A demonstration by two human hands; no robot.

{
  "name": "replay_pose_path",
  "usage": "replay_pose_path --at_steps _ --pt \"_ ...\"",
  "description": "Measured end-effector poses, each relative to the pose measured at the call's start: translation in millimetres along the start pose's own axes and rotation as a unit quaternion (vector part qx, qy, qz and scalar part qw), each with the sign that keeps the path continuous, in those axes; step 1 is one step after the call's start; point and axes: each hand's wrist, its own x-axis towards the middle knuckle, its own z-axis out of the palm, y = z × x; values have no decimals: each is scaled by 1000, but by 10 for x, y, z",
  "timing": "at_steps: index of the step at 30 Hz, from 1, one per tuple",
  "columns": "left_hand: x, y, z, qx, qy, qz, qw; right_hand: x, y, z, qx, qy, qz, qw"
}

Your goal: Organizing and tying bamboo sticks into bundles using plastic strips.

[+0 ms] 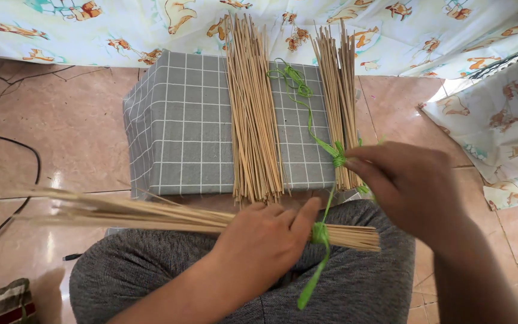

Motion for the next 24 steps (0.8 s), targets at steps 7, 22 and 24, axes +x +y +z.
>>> replay_pose_path --at_steps 7,22,24 --pt "24 -82 -151 -46 -18 -15 999 -484 531 1237 268 -236 102 929" --pt "93 -127 222 119 -66 -144 980 -1137 -74 503 -217 -329 111 912" --pt "71 -78 192 62 -95 -110 987 -898 -128 -42 -338 -430 259 796"
